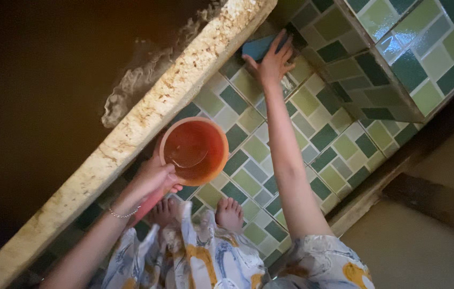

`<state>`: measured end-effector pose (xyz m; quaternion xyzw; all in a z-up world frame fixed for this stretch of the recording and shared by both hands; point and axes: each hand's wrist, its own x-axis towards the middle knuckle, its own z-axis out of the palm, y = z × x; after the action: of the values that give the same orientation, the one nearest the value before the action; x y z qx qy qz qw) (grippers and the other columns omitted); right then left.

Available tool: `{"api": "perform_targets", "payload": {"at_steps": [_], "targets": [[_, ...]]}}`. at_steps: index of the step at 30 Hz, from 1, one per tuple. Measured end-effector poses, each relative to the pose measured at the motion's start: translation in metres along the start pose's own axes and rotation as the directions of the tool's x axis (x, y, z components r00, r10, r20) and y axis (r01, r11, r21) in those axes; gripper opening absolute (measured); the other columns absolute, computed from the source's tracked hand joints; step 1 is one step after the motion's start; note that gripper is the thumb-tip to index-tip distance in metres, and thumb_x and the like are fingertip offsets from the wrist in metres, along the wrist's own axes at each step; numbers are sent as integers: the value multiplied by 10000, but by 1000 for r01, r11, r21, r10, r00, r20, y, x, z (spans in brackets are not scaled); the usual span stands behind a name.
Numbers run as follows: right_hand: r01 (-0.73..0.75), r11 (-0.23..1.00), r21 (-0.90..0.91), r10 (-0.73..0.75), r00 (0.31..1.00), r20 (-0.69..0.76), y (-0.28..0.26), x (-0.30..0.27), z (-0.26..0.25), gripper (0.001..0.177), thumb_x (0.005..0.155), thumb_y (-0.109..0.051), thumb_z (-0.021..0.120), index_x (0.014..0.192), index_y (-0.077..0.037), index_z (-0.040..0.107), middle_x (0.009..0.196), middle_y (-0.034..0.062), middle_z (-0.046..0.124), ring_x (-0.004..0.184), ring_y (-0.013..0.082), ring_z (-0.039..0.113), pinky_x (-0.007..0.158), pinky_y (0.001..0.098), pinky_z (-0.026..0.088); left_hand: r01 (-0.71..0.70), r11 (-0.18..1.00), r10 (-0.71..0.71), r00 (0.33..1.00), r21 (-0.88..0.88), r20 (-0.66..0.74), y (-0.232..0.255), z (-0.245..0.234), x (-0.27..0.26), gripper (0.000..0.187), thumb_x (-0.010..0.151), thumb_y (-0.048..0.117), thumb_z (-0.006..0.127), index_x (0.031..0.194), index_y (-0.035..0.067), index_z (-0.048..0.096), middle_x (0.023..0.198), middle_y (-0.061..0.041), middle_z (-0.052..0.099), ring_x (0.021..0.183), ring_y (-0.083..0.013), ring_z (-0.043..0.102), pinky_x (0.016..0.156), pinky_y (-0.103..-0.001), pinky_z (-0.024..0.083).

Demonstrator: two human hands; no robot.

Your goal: The person scrubs green and white tiled walls with a blue sponge, repeatedly scooping water from a large basin with an orange scoop and pouring it onto the tiles to rinse the surface.

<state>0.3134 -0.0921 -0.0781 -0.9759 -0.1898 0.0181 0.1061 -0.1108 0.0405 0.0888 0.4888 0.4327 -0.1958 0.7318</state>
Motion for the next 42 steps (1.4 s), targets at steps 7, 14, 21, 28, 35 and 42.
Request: {"api": "perform_targets", "payload": {"at_steps": [7,14,21,28,35,42], "targets": [[319,947,48,-322,940,111,-49,-89,11,1514,643,-804,843,1608,-79,-71,1664,286,72,1501,515,185,1116,771,176,55,996,-55,998,74,-3,7,10,10,910,878,-24,457,1609,318,36,1043,-278,688,605,-326,726,492,-398,607],[234,972,11,-228,933,279,-37,-35,7,1638,458,-748,939,1615,-169,-68,1687,225,13,1517,476,157,1101,790,158,25,997,-25,1000,75,-2,14,15,12,941,863,-26,469,1604,338,19,1021,-254,693,584,-333,721,480,-405,601],[162,986,-28,-141,922,360,-16,19,4,1655,476,-777,927,1633,-167,-86,1730,197,14,1554,495,124,1087,829,157,30,997,-29,999,70,-25,13,6,5,897,880,-6,463,1603,299,28,1068,-282,688,594,-330,730,482,-408,605],[52,995,90,-63,990,126,-35,-41,39,1616,445,-696,941,1613,-111,-12,1674,243,87,1525,448,218,1078,781,196,10,998,-9,1000,59,-18,5,3,4,868,879,-14,463,1599,264,65,1146,-242,682,604,-330,741,492,-407,621],[-71,995,65,68,997,45,-7,34,22,1441,520,-673,969,1607,-165,170,1699,204,128,1529,473,216,1118,823,116,32,999,-32,999,29,8,-1,5,3,859,896,3,466,1620,284,98,1096,-273,714,616,-305,745,505,-384,628],[286,938,196,-311,944,110,-40,-113,33,1455,463,-527,963,1616,-91,189,1683,259,121,1474,547,235,1112,767,189,-21,996,24,999,81,-43,9,3,4,819,877,-11,467,1583,236,136,1140,-206,690,601,-316,739,493,-405,621]]}}
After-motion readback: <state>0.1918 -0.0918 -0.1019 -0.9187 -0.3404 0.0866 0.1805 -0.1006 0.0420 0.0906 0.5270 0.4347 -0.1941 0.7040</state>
